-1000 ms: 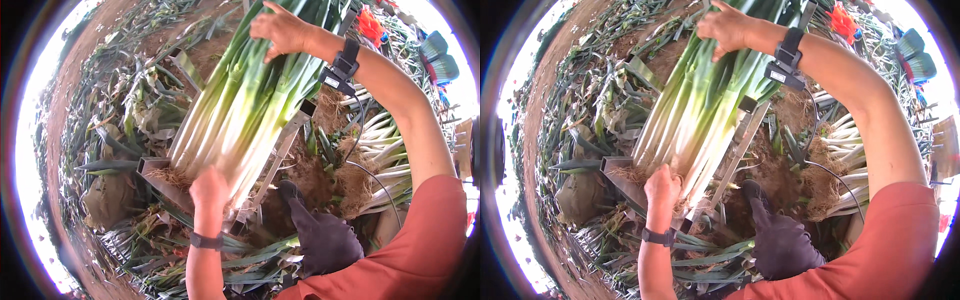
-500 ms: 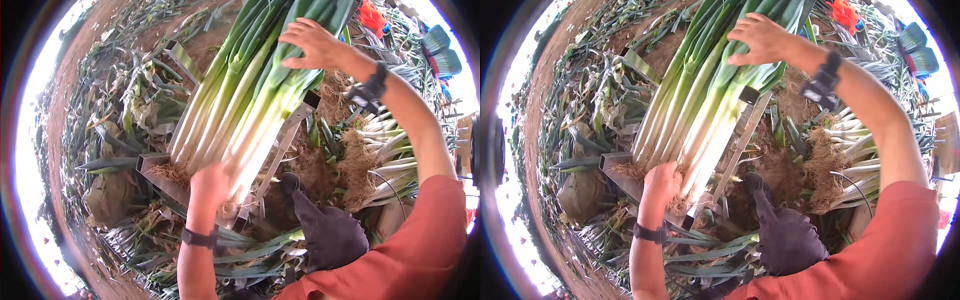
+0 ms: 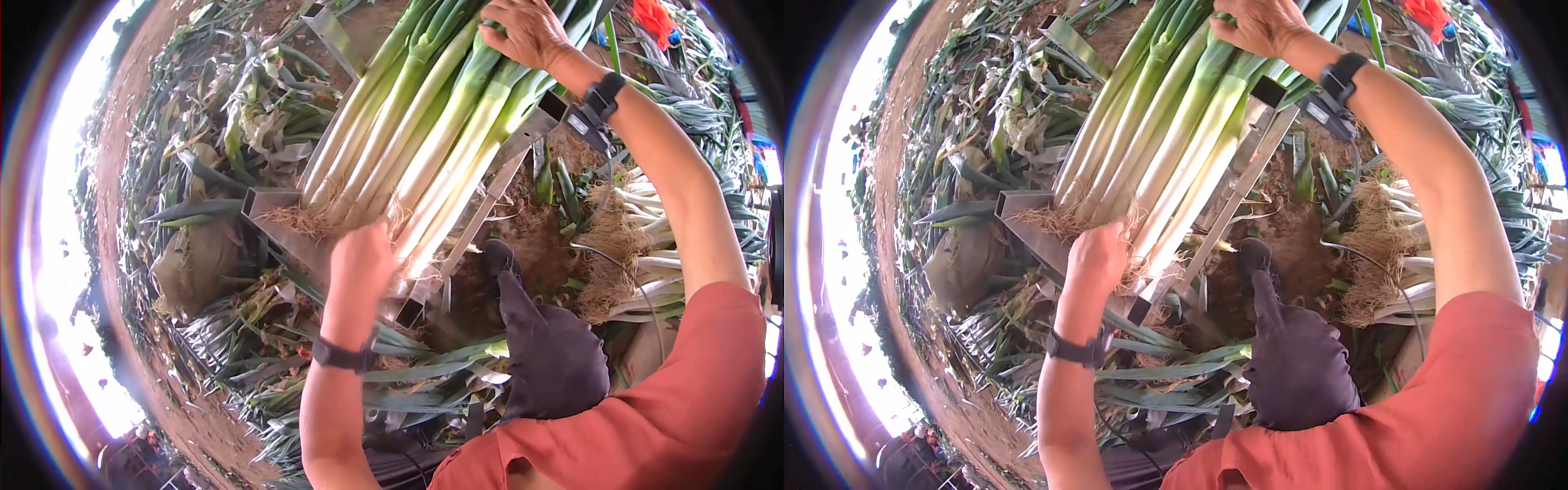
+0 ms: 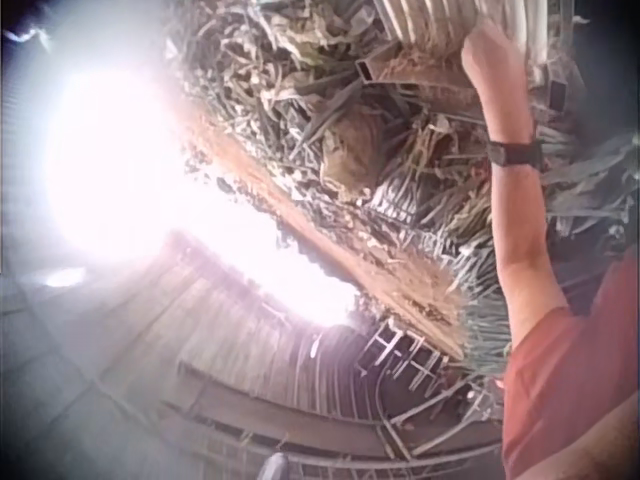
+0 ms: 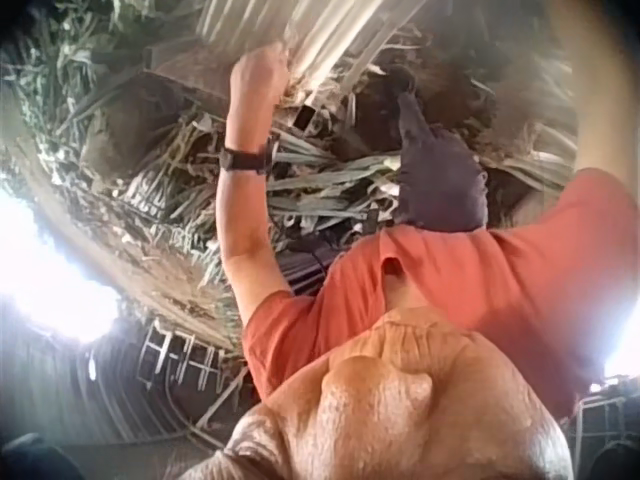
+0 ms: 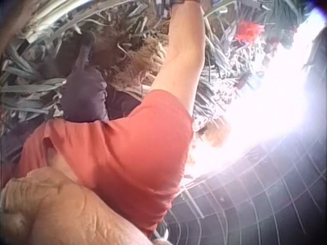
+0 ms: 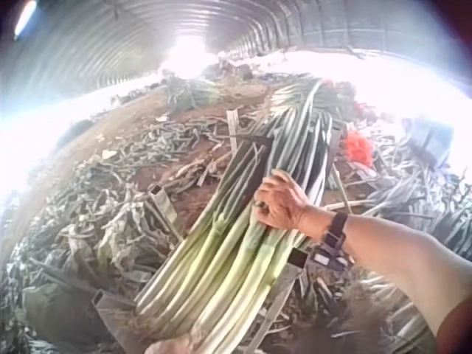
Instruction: Trimming, bundling, and sorting harvested leeks in an agricultural setting.
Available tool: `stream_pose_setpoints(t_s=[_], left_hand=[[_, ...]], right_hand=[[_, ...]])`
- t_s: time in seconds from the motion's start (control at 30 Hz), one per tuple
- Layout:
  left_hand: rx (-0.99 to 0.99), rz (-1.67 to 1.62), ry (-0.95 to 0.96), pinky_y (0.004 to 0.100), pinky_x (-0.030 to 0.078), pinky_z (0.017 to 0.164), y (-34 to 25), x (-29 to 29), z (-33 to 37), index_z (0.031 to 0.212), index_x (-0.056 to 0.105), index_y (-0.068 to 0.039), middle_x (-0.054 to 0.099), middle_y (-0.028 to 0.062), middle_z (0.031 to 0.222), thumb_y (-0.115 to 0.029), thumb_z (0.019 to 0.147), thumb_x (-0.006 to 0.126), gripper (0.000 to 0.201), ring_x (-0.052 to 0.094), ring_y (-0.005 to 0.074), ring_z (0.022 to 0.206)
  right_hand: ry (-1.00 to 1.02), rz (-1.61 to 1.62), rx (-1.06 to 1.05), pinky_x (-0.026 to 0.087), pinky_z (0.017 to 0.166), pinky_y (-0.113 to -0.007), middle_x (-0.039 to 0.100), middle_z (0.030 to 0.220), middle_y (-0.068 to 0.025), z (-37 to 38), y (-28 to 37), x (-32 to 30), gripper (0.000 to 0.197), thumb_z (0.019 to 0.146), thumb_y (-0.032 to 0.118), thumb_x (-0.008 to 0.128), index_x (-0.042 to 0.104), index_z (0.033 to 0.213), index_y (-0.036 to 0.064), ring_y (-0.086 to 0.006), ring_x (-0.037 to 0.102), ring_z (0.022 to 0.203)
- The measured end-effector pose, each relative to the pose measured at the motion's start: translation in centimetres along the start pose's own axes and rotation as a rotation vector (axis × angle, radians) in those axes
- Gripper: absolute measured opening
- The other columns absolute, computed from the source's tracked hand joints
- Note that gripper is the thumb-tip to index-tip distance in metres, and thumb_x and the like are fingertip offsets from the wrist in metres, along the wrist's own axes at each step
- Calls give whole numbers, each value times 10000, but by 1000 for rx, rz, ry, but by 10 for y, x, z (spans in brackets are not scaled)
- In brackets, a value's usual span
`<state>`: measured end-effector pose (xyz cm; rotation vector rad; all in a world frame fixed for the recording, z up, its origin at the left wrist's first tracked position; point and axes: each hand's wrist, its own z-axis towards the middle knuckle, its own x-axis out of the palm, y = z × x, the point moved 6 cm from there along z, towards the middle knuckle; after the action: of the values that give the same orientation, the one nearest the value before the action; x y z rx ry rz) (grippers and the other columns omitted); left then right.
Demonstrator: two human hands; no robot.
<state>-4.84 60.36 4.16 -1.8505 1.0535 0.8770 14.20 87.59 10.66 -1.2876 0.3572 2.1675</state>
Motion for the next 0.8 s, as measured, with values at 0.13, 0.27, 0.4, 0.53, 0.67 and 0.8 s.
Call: stream_pose_setpoints(t_s=[0.13, 0.27, 0.4, 0.53, 0.67, 0.8], left_hand=[[463, -94, -306, 459, 378, 896, -34, -16, -59, 872, 564, 1, 589, 159, 881, -98, 835, 485, 132, 553, 318, 921], [327, -600, -483, 440, 327, 951, 13, 11, -113, 844, 528, 0, 565, 110, 857, -183, 917, 443, 215, 540, 263, 875], [226, -1270, -744, 404, 347, 871, 28, 28, -123, 734, 454, -56, 424, 29, 718, -258, 959, 355, 317, 413, 172, 720], [90, -1900, -713, 316, 344, 646, 56, 84, -137, 721, 434, -108, 314, -17, 598, -251, 951, 371, 277, 343, 131, 596], [-490, -1713, -548, 244, 362, 445, 145, 230, -248, 752, 521, -69, 372, -27, 536, -279, 894, 481, 256, 410, 126, 457], [-623, -839, 409, 344, 472, 571, 195, 323, -352, 814, 603, -26, 624, 135, 773, -253, 770, 578, 233, 604, 224, 645]], right_hand=[[70, 11, 60, 278, 1007, -490, 584, 834, -90, 5, 7, -1, 204, 748, 267, 542, 612, 778, 77, -285, 529, 930], [13, 5, 0, 302, 987, -491, 570, 788, -90, 0, 9, -3, 160, 735, 225, 558, 609, 762, 75, -287, 540, 862], [27, -24, 18, 309, 970, -498, 556, 768, -96, -1, 10, -3, 155, 742, 226, 554, 610, 758, 83, -288, 535, 868], [91, -69, 43, 317, 962, -485, 557, 768, -93, -3, 5, 4, 164, 745, 242, 551, 612, 761, 91, -290, 533, 874], [19, -96, -8, 323, 944, -477, 565, 783, -91, 3, 2, -7, 165, 750, 244, 551, 606, 763, 88, -284, 534, 873], [10, -60, -37, 309, 958, -477, 547, 760, -84, 8, 13, 1, 130, 734, 206, 529, 600, 759, 101, -283, 524, 831]])
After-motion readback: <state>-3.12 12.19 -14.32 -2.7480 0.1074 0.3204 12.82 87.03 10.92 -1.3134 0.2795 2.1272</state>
